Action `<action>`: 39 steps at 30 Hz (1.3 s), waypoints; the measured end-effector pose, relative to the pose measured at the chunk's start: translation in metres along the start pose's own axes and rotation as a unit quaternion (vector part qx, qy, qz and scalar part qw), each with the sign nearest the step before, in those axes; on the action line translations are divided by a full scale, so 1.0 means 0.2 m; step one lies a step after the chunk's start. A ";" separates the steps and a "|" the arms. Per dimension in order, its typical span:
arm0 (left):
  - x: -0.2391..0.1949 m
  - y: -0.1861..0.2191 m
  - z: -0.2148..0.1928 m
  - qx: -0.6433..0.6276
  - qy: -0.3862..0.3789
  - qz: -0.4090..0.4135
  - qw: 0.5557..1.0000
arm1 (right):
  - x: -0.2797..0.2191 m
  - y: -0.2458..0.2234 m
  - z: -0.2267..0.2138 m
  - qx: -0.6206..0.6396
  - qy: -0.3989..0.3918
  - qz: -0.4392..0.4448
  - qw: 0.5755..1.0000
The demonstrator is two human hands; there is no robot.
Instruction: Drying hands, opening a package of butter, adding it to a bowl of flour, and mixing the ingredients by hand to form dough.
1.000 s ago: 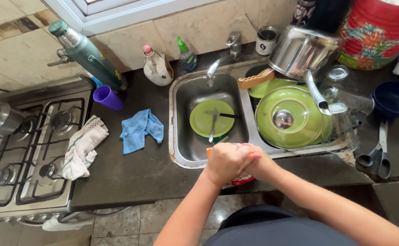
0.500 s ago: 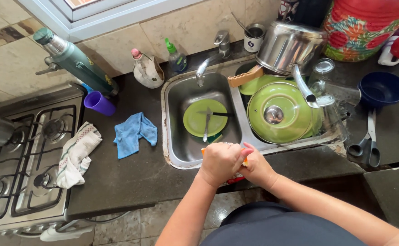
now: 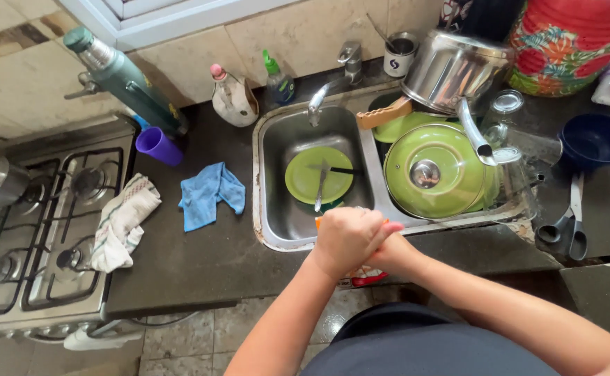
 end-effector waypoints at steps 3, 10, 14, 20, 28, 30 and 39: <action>0.02 0.02 -0.03 0.029 0.024 0.013 0.999 | 0.08 -0.05 -0.03 0.035 -0.007 0.043 0.998; -0.05 0.00 0.00 0.031 0.037 0.003 0.999 | 0.02 -0.07 -0.06 0.139 -0.044 0.180 0.973; -0.09 -0.04 0.09 0.017 0.009 -0.006 1.000 | -0.02 -0.10 -0.08 0.177 -0.066 0.238 0.953; -0.13 -0.23 0.07 0.001 -0.064 0.023 0.998 | -0.06 -0.12 -0.13 0.254 -0.085 0.328 0.906; -0.13 -0.14 0.14 0.003 -0.044 0.064 0.997 | 0.14 -0.20 -0.15 0.238 -0.095 0.152 0.955; -0.10 -0.12 0.11 0.001 -0.028 0.052 0.998 | 0.19 -0.26 -0.14 0.231 -0.107 0.137 0.957; -0.19 -0.13 0.21 -0.024 -0.022 0.006 0.999 | 0.15 -0.37 -0.14 0.208 -0.152 0.064 0.964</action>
Point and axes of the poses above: each hand's wrist, its own x-axis towards the middle knuckle, its own z-axis out of the palm, y = z × x, the point moved 9 cm from there along x, towards the middle knuckle, and after that the axes turned 13 degrees about -y, right-handed, at the moved point
